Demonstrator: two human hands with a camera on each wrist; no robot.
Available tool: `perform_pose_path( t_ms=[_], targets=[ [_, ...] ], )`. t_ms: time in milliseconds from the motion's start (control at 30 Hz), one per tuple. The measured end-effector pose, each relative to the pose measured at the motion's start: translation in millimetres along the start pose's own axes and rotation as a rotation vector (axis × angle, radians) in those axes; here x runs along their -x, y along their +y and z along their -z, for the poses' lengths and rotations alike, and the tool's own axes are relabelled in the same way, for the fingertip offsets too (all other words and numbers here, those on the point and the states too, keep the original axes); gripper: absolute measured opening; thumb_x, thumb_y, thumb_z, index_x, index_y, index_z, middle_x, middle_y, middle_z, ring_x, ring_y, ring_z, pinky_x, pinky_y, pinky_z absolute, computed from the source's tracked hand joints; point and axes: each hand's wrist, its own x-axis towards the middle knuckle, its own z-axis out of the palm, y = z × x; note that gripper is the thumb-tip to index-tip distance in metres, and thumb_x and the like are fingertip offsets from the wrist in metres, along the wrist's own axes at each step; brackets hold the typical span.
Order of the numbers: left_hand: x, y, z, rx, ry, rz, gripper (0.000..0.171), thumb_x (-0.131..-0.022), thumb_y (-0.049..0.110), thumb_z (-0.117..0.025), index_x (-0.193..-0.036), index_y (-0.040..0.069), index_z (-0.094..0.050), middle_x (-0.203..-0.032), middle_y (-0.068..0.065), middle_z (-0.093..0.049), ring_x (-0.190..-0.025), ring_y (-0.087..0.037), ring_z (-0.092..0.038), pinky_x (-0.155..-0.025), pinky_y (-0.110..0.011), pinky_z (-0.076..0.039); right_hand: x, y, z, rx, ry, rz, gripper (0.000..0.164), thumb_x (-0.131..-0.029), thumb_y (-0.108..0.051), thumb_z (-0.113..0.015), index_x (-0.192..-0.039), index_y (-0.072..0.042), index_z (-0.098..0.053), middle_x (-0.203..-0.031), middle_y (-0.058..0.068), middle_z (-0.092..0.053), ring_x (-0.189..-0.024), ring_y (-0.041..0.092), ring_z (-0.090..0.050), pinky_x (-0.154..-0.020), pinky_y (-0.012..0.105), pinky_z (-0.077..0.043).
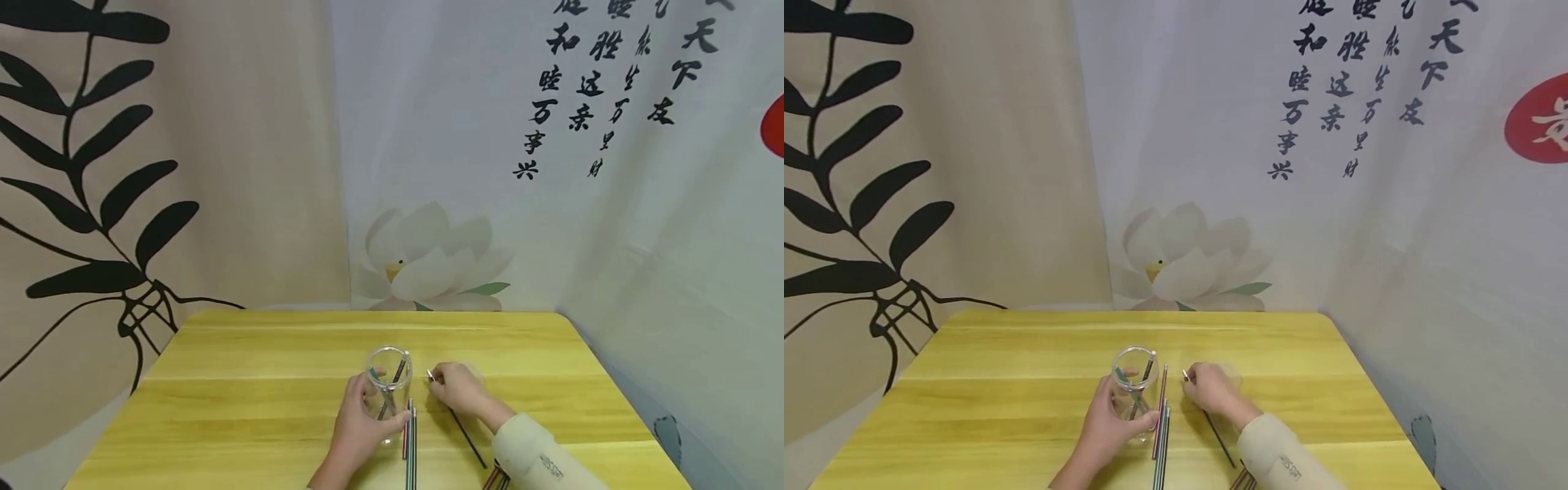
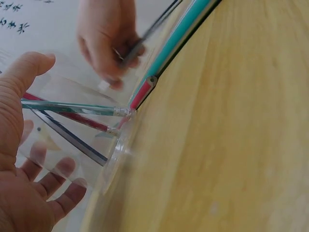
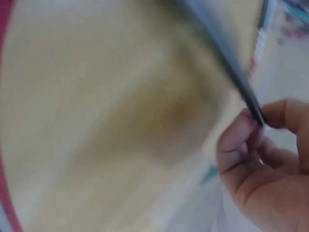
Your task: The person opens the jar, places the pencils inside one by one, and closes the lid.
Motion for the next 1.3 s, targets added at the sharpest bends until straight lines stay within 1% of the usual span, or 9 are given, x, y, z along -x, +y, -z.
perform_pose_path(
  t_ms=[100, 267, 367, 567, 767, 933, 1067, 1200, 1300],
  targets=[
    [-0.3, 0.7, -0.5, -0.009, -0.006, -0.004, 0.084, -0.072, 0.04, -0.1, -0.144, 0.032, -0.056, -0.135, -0.004, -0.055, -0.12, -0.028, -0.057, -0.093, -0.047, -0.058, 0.7, 5.5, 28.5, -0.153, 0.097, -0.055, 0.03, -0.102, -0.006, -0.065, -0.131, 0.001, -0.068, -0.102, 0.012, -0.074, -0.08, 0.017, -0.068, -0.067, 0.033, -0.059],
    [0.2, 1.0, -0.3, -0.02, -0.017, 0.001, 0.082, -0.073, 0.04, -0.099, -0.143, 0.036, -0.055, -0.138, -0.004, -0.054, -0.119, -0.03, -0.057, -0.091, -0.046, -0.058, 13.3, 23.4, 93.0, -0.363, 0.264, -0.049, 0.061, -0.107, -0.007, -0.063, -0.163, -0.008, -0.039, -0.115, 0.018, -0.072, -0.088, 0.016, -0.075, -0.076, 0.032, -0.065],
    [0.4, 1.0, -0.1, -0.027, -0.022, 0.0, 0.082, -0.074, 0.04, -0.099, -0.143, 0.035, -0.055, -0.137, -0.005, -0.054, -0.118, -0.031, -0.058, -0.09, -0.046, -0.058, 27.9, 37.3, 124.1, -0.473, 0.436, -0.004, 0.055, -0.106, -0.005, -0.066, -0.157, -0.005, -0.046, -0.11, 0.01, -0.073, -0.087, 0.007, -0.075, -0.077, 0.027, -0.065],
    [0.1, 0.5, 0.0, -0.025, -0.011, -0.005, 0.083, -0.073, 0.038, -0.099, -0.143, 0.033, -0.056, -0.133, -0.005, -0.055, -0.119, -0.031, -0.058, -0.093, -0.048, -0.058, 53.8, 44.9, 165.9, -0.966, 0.778, 0.002, 0.048, -0.095, 0.002, -0.077, -0.139, -0.01, -0.064, -0.091, -0.004, -0.081, -0.079, 0.008, -0.079, -0.07, 0.023, -0.064],
    [0.5, -0.1, -0.9, -0.004, -0.008, -0.004, 0.082, -0.072, 0.037, -0.1, -0.142, 0.034, -0.056, -0.13, -0.003, -0.055, -0.125, -0.032, -0.057, -0.101, -0.057, -0.056, 66.2, 17.0, 186.6, -1.236, 0.906, 0.107, 0.05, -0.089, 0.007, -0.079, -0.135, -0.007, -0.064, -0.089, 0.009, -0.082, -0.075, 0.018, -0.081, -0.066, 0.027, -0.065],
    [-1.4, 0.9, 0.4, -0.004, -0.006, -0.006, 0.081, -0.073, 0.037, -0.1, -0.141, 0.035, -0.056, -0.13, -0.002, -0.055, -0.123, -0.029, -0.057, -0.1, -0.056, -0.056, 67.0, -36.4, 181.5, -1.272, 0.877, 0.291, 0.047, -0.091, 0.011, -0.075, -0.135, -0.002, -0.062, -0.091, 0.012, -0.081, -0.078, 0.021, -0.08, -0.067, 0.027, -0.065],
    [-2.0, 0.6, 1.5, -0.003, 0.0, -0.004, 0.081, -0.072, 0.038, -0.1, -0.14, 0.036, -0.057, -0.13, -0.002, -0.055, -0.122, -0.028, -0.056, -0.1, -0.055, -0.056, 59.8, -76.5, 159.6, -1.197, 0.781, 0.482, 0.044, -0.093, 0.017, -0.069, -0.134, 0.004, -0.06, -0.094, 0.013, -0.08, -0.084, 0.024, -0.08, -0.069, 0.029, -0.065],
    [-1.3, 0.6, 1.3, 0.001, -0.015, 0.002, 0.081, -0.073, 0.037, -0.1, -0.141, 0.037, -0.057, -0.131, -0.003, -0.055, -0.121, -0.029, -0.056, -0.096, -0.053, -0.057, 48.4, -96.7, 125.1, -0.942, 0.68, 0.641, 0.044, -0.092, 0.019, -0.07, -0.133, 0.009, -0.058, -0.101, 0.017, -0.079, -0.089, 0.02, -0.08, -0.072, 0.03, -0.065],
    [-1.0, 0.4, 0.7, 0.005, -0.033, 0.007, 0.08, -0.074, 0.036, -0.099, -0.141, 0.037, -0.056, -0.132, -0.004, -0.054, -0.119, -0.029, -0.056, -0.092, -0.049, -0.057, 39.9, -101.9, 96.0, -0.644, 0.665, 0.701, 0.04, -0.09, 0.015, -0.074, -0.127, 0.006, -0.062, -0.1, 0.018, -0.079, -0.088, 0.012, -0.079, -0.074, 0.026, -0.064]
  ],
)
